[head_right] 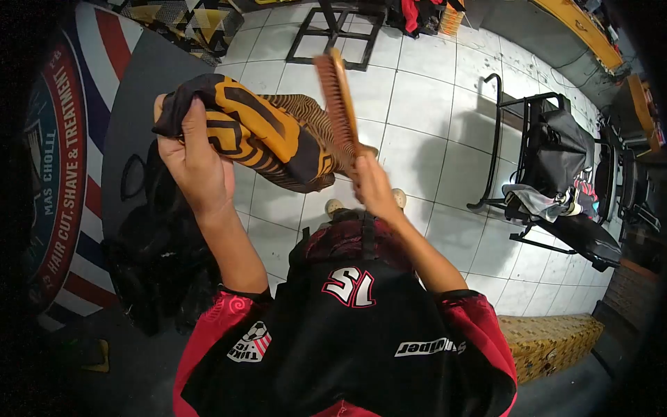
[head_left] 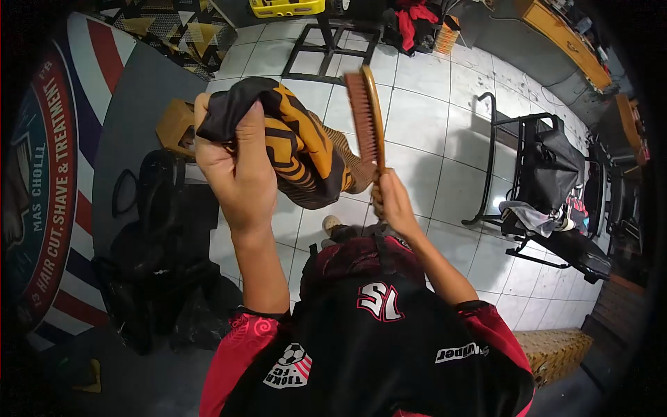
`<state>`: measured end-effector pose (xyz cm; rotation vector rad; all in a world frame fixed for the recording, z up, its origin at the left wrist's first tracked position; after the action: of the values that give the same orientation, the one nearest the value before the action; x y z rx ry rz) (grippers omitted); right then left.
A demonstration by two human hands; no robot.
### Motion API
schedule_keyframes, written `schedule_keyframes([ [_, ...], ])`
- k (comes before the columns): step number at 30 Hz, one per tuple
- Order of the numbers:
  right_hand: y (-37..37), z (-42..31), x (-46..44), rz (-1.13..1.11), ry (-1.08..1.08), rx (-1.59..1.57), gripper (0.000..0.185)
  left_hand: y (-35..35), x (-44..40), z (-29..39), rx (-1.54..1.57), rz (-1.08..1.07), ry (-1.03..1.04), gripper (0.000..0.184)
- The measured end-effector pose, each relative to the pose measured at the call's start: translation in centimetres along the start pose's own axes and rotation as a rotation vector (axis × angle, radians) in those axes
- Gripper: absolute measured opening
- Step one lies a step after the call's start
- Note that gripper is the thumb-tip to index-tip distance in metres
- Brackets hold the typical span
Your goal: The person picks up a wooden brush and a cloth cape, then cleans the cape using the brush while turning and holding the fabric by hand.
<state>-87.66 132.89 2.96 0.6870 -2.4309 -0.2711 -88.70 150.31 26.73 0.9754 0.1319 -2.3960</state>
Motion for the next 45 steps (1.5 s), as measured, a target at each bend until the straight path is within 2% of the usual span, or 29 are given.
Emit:
schedule_keyframes([
  [2, 2.5, -1.7, 0.4, -0.01, -0.329, 0.215, 0.028, 0.5, -0.4, 1.1, -0.038, 0.028, 0.042, 0.005],
  [5, 3.5, 1.4, -1.0, -0.14, -0.333, 0.43, 0.028, -0.5, -1.2, 2.3, -0.149, 0.099, 0.216, 0.008],
  [6, 2.0, 4.9, -2.8, -0.053, -0.293, 0.752, 0.024, -0.6, -1.7, 2.9, -0.155, 0.104, 0.221, 0.008],
  [7, 0.0, 8.4, -4.6, 0.042, -0.25, 1.074, 0.021, -1.6, -2.0, 3.8, -0.189, 0.247, 0.195, 0.01],
  [8, -3.6, 13.0, -6.2, 0.095, -0.03, 1.181, 0.024, -2.8, -2.0, 4.4, -0.221, 0.39, 0.17, 0.013],
  [9, -8.0, 17.3, -6.7, 0.147, 0.195, 1.282, 0.028, -3.0, -1.9, 5.7, -0.54, 0.249, 0.27, 0.017],
  [10, -11.1, 19.6, -5.8, 0.116, 0.245, 1.336, 0.041, -3.3, -1.9, 5.6, -0.311, 0.399, 0.136, 0.016],
  [11, -14.6, 22.5, -6.2, 0.247, 0.379, 1.319, 0.045, -3.7, -1.8, 4.8, -0.255, 0.406, 0.082, 0.016],
  [13, -18.8, 26.3, -6.6, 0.186, 0.447, 1.437, 0.044, -3.7, -1.2, 3.2, -0.149, 0.413, -0.044, 0.018],
  [14, -18.7, 25.7, -6.5, 0.186, 0.452, 1.437, 0.044, -3.4, -1.0, 2.5, -0.197, 0.301, -0.07, 0.02],
  [16, -18.6, 21.0, -6.8, 0.437, 0.487, 1.03, 0.051, -2.7, -0.2, 0.7, -0.471, 0.023, -0.227, 0.028],
  [18, -13.8, 13.2, -6.1, 0.356, 0.452, 0.729, 0.072, -1.4, 0.6, -0.4, -0.613, -0.248, -0.261, 0.032],
  [20, -8.0, 6.0, -5.0, 0.251, -0.064, 0.642, 0.075, -0.5, 1.1, -0.9, -0.661, -0.312, -0.308, 0.033],
  [22, -3.1, 1.0, -3.1, 0.027, -0.167, 0.577, 0.078, -0.2, 1.4, -1.5, -0.632, -0.32, -0.325, 0.033],
  [23, -1.7, -0.1, -2.5, 0.032, -0.168, 0.577, 0.078, 0.0, 1.4, -1.4, -0.654, -0.345, -0.33, 0.032],
  [25, 0.1, -1.6, -1.7, 0.147, -0.224, 0.707, 0.056, -0.2, 1.3, -1.2, -0.679, -0.366, -0.331, 0.031],
  [26, -0.2, -1.2, -2.0, 0.142, -0.227, 0.707, 0.056, -0.7, 1.0, -0.9, -0.751, -0.369, -0.299, 0.028],
  [28, -2.4, -0.5, -3.0, 0.323, -0.186, 0.855, 0.035, -2.1, 0.7, -0.6, -0.825, -0.365, -0.267, 0.026],
  [29, -3.1, -1.5, -2.5, 0.358, -0.322, 0.754, 0.026, -3.5, 0.6, -0.8, -0.909, -0.301, -0.251, 0.024],
  [30, -3.4, -3.1, -1.8, 0.386, -0.386, 0.816, 0.025, -4.7, 0.7, -0.8, -0.99, -0.239, -0.236, 0.022],
  [31, -3.7, -4.2, -1.4, 0.412, -0.394, 0.819, 0.025, -5.0, 0.7, -0.6, -1.188, -0.292, -0.158, 0.022],
  [32, -3.9, -5.2, -1.2, 0.439, -0.404, 0.822, 0.025, -5.1, 1.0, -1.6, -1.183, -0.29, -0.155, 0.022],
  [34, -4.0, -7.4, -0.6, 0.462, -0.46, 0.805, 0.023, -4.9, 0.9, -1.6, -0.873, -0.067, 0.197, 0.021],
  [36, -3.6, -10.0, 0.3, 0.454, -0.478, 0.779, 0.022, -3.7, 2.2, -3.9, -0.314, 0.01, -0.086, 0.021],
  [37, -3.4, -11.1, 0.5, 0.437, -0.576, 0.739, 0.021, -3.3, 2.5, -4.2, -0.483, -0.045, -0.015, 0.019],
  [39, -3.1, -13.3, 1.0, 0.507, -0.563, 0.776, 0.019, -0.8, 4.3, -6.6, -0.128, -0.083, -0.24, 0.014],
  [41, -2.5, -15.6, 1.4, 0.582, -0.6, 0.759, 0.017, 2.1, 4.8, -6.1, -0.108, -0.51, -0.307, 0.047],
  [42, -2.9, -16.0, 1.1, 0.605, -0.577, 0.738, 0.019, 3.2, 6.1, -6.5, -0.103, -0.689, -0.429, 0.053],
  [45, -2.2, -17.0, 0.8, 0.591, -0.457, 0.602, 0.019, 6.3, 9.1, -8.6, -0.372, -0.957, -0.376, 0.037],
])
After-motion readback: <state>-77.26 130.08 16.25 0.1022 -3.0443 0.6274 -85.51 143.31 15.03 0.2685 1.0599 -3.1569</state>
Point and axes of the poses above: each hand's wrist, its own x-axis away from the middle knuckle, its own y-axis out of the palm, z = x × y, the point moved 6 cm from there along -x, towards the middle knuckle, and after that the axes turned 13 degrees about y, right-handed, at the moved point
